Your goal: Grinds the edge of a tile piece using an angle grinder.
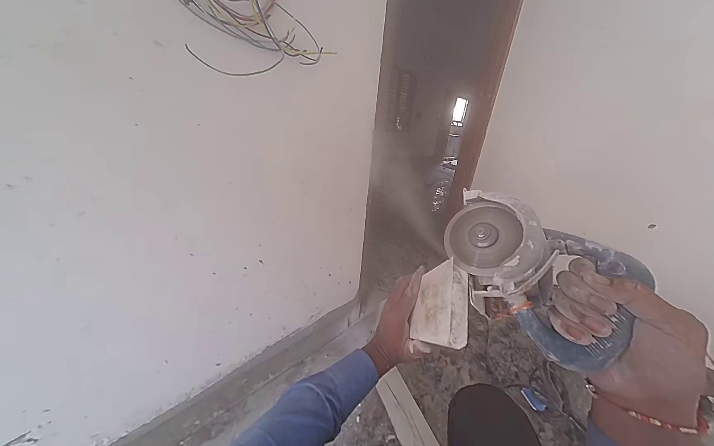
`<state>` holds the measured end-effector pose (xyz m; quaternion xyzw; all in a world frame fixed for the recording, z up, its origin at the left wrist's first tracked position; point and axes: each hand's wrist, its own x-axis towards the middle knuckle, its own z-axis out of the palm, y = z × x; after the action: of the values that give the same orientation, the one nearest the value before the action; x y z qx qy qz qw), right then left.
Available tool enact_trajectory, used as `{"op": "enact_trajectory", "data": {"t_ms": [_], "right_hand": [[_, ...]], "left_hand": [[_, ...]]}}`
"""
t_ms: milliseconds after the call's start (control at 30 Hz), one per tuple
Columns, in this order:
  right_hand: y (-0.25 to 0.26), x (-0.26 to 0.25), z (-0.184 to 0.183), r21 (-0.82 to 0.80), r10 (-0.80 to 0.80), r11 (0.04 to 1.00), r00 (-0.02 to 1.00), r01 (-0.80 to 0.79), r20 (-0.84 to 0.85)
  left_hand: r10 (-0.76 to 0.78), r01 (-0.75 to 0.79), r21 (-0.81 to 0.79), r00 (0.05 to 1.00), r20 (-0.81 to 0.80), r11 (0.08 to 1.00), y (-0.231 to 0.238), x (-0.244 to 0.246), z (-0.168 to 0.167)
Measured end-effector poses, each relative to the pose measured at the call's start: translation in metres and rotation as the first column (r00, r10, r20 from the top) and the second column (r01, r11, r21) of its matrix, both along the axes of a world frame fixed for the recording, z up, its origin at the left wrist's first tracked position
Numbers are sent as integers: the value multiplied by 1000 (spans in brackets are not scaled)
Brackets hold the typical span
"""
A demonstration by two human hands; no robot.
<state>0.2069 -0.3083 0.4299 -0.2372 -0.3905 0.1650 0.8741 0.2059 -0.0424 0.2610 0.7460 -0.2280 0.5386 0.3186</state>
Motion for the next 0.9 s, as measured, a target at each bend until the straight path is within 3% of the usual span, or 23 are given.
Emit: {"op": "enact_trajectory", "data": {"t_ms": [900], "right_hand": [[-1,-2,0,-32,-65,997,998,65,-6]], "left_hand": [[-5,5,-16,1000,4,1000,1,4,-1]]}}
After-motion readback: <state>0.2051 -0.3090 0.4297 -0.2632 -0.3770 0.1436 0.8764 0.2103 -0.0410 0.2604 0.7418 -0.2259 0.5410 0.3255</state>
